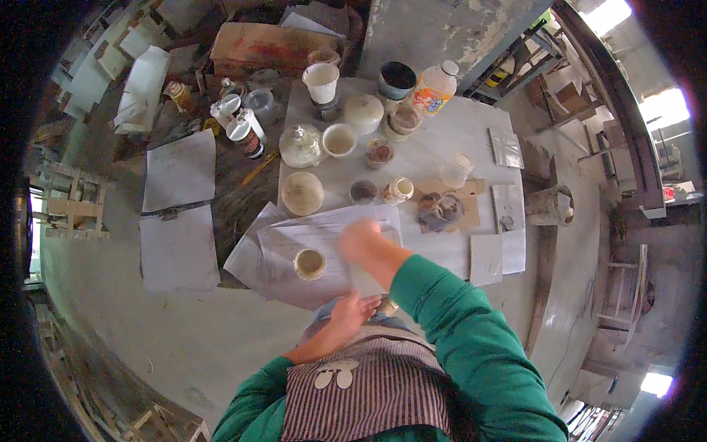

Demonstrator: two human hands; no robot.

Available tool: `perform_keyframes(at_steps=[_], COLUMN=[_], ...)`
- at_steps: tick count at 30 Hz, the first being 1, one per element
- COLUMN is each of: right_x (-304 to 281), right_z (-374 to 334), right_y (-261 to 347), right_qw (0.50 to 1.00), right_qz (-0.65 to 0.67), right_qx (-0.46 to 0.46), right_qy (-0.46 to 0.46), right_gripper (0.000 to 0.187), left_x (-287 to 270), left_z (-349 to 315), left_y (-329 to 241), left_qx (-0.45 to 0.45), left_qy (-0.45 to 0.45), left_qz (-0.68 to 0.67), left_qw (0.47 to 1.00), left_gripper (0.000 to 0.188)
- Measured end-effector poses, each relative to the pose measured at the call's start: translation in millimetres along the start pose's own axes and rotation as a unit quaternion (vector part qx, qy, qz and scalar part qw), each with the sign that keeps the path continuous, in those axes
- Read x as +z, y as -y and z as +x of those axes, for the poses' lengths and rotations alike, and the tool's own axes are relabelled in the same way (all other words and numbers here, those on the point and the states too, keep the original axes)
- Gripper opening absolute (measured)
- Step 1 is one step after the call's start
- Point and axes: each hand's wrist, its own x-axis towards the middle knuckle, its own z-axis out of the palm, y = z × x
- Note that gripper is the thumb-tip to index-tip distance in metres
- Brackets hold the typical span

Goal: The person mixes a yellow viscous substance on a white tile using a yellow spatula, then walks to a table and adds liquid from a small cup to the mixture, continuing to stir. The person handles the tile and spatula throughout.

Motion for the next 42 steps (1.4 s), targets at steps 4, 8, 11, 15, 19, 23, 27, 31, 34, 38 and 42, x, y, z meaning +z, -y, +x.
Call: perform_keyframes(at_steps=[4, 8, 11, 15, 19, 23, 27, 31, 34, 38, 42], right_x=[17, 41, 45, 64, 116, 135, 123, 118, 116, 114, 129], right_z=[-2, -28, -62, -100, -111, -113, -111, -113, -111, -112, -115], right_y=[33, 51, 27, -35, -12, -9, -12, -8, -5, -7, -11], right_qw=[1.000, 0.997, 0.995, 0.981, 0.888, 0.920, 0.822, 0.909, 0.887, 0.905, 0.842], right_qz=[0.018, 0.067, 0.082, 0.145, 0.347, 0.329, 0.403, 0.360, 0.349, 0.343, 0.402], right_qx=[0.017, 0.037, 0.022, 0.019, 0.134, 0.140, 0.155, 0.122, 0.187, 0.112, 0.137], right_qy=[0.002, -0.004, -0.050, -0.129, -0.271, -0.164, -0.372, -0.173, -0.238, -0.224, -0.333], right_gripper=[0.030, 0.026, 0.021, 0.020, 0.025, 0.025, 0.024, 0.025, 0.025, 0.021, 0.024], left_x=[0, -5, -7, -3, 0, 2, 9, 9, 8, 10, 13], left_z=[3, 11, 11, 4, -4, -11, -14, -13, -11, -11, -20], left_y=[2, 4, 3, 3, -3, -6, -7, -7, -7, -9, -11], left_qx=[0.006, 0.075, 0.048, -0.010, -0.006, 0.010, 0.001, 0.013, -0.004, -0.014, -0.001], left_qy=[-0.014, 0.039, 0.042, 0.011, 0.045, 0.081, 0.020, 0.055, 0.033, -0.003, 0.026], left_qz=[-0.007, 0.045, 0.037, 0.000, -0.001, 0.024, 0.026, -0.002, 0.014, 0.011, 0.011], left_qw=[1.000, 0.995, 0.997, 1.000, 0.999, 0.996, 0.999, 0.998, 0.999, 1.000, 1.000], left_gripper=[0.038, 0.035, 0.037, 0.042, 0.045, 0.045, 0.044, 0.044, 0.044, 0.044, 0.042])
